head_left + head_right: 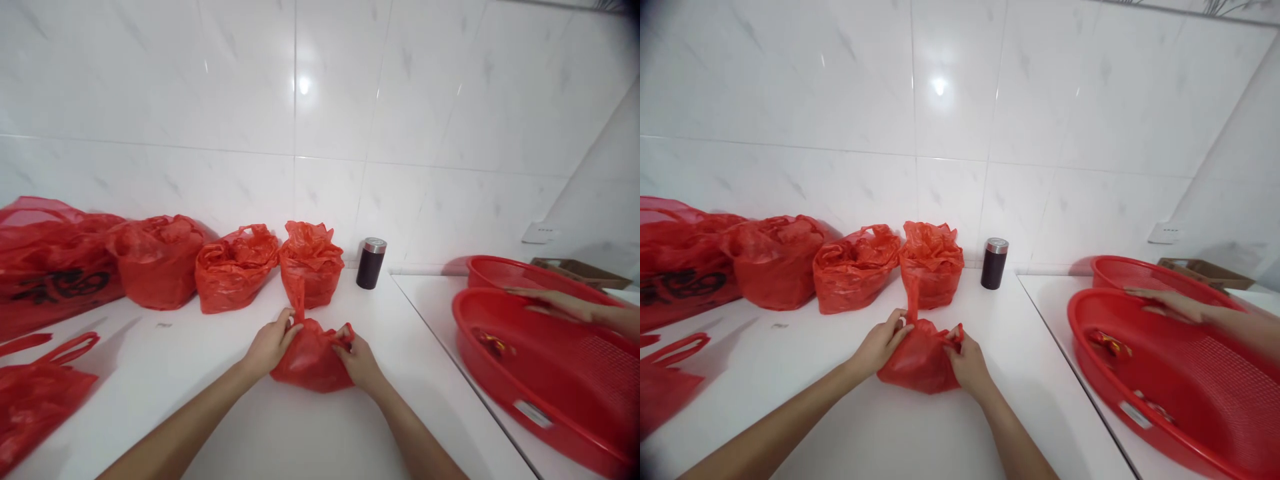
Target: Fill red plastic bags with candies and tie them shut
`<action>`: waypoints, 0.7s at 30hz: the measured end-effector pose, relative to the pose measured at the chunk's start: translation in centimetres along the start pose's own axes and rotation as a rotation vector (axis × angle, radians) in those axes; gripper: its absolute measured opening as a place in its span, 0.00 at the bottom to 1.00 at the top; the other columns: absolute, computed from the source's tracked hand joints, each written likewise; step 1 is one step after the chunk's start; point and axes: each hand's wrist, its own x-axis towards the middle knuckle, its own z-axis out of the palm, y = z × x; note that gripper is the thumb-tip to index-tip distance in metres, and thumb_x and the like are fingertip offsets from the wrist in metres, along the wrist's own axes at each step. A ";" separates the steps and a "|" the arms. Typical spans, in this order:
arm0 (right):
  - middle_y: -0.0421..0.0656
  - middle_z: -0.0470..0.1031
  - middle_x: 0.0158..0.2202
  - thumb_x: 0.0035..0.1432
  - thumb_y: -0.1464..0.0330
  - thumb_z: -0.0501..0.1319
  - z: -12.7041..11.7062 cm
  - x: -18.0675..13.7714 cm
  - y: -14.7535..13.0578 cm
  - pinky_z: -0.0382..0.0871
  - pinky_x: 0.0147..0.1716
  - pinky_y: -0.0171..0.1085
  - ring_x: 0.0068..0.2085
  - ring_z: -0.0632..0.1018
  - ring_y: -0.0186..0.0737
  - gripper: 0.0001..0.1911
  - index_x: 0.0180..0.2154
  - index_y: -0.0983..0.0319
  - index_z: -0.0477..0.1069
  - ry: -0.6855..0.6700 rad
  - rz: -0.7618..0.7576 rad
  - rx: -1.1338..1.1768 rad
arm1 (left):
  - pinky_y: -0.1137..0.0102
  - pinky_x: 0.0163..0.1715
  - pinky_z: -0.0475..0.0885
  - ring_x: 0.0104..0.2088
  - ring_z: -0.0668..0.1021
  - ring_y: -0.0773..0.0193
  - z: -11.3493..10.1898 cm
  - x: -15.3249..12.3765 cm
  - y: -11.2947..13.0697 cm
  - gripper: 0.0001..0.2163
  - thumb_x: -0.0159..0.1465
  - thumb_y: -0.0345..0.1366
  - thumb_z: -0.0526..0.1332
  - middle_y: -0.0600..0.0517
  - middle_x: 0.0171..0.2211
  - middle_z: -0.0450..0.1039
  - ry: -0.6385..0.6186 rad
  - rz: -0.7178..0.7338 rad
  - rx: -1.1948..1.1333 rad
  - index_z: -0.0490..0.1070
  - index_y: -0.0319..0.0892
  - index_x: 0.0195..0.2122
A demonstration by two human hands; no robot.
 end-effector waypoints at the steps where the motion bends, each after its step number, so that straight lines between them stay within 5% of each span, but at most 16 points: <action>1: 0.38 0.70 0.29 0.53 0.67 0.54 -0.1 0.1 0.3 0.64 0.37 0.36 0.33 0.71 0.38 0.03 0.29 0.58 0.61 0.007 0.007 0.000 | 0.69 0.29 0.64 0.26 0.75 0.59 -0.1 -0.1 -0.4 0.08 0.68 0.44 0.48 0.56 0.25 0.70 -0.003 -0.006 0.003 0.60 0.48 0.43; 8: 0.34 0.62 0.23 0.52 0.64 0.55 -1.6 0.6 1.6 0.58 0.28 0.33 0.27 0.64 0.33 0.09 0.26 0.58 0.55 -0.017 0.099 -0.039 | 0.66 0.33 0.67 0.29 0.77 0.57 -0.1 -0.3 -3.2 0.08 0.68 0.42 0.46 0.53 0.29 0.74 0.014 -0.113 0.026 0.61 0.47 0.37; 13: 0.34 0.62 0.24 0.55 0.64 0.55 -1.6 0.2 1.0 0.59 0.27 0.33 0.27 0.64 0.33 0.09 0.27 0.59 0.55 -0.030 0.112 -0.139 | 0.60 0.43 0.68 0.41 0.77 0.53 0.2 -0.5 -1.8 0.17 0.69 0.47 0.43 0.49 0.38 0.76 0.056 -0.126 0.065 0.66 0.46 0.36; 18: 0.37 0.70 0.30 0.54 0.67 0.59 -0.9 -0.2 0.5 0.58 0.32 0.35 0.32 0.69 0.37 0.05 0.30 0.59 0.62 -0.058 0.091 -0.329 | 0.51 0.50 0.64 0.50 0.73 0.42 1.6 0.2 -0.9 0.21 0.61 0.52 0.56 0.42 0.50 0.74 0.056 -0.113 0.113 0.68 0.44 0.50; 21: 0.40 0.72 0.33 0.56 0.67 0.59 -0.8 -0.2 0.7 0.57 0.32 0.36 0.34 0.71 0.40 0.04 0.34 0.59 0.65 -0.041 0.124 -0.442 | 0.54 0.50 0.65 0.50 0.73 0.45 2.7 1.2 -1.8 0.18 0.60 0.47 0.59 0.42 0.50 0.73 0.036 -0.077 0.101 0.69 0.43 0.48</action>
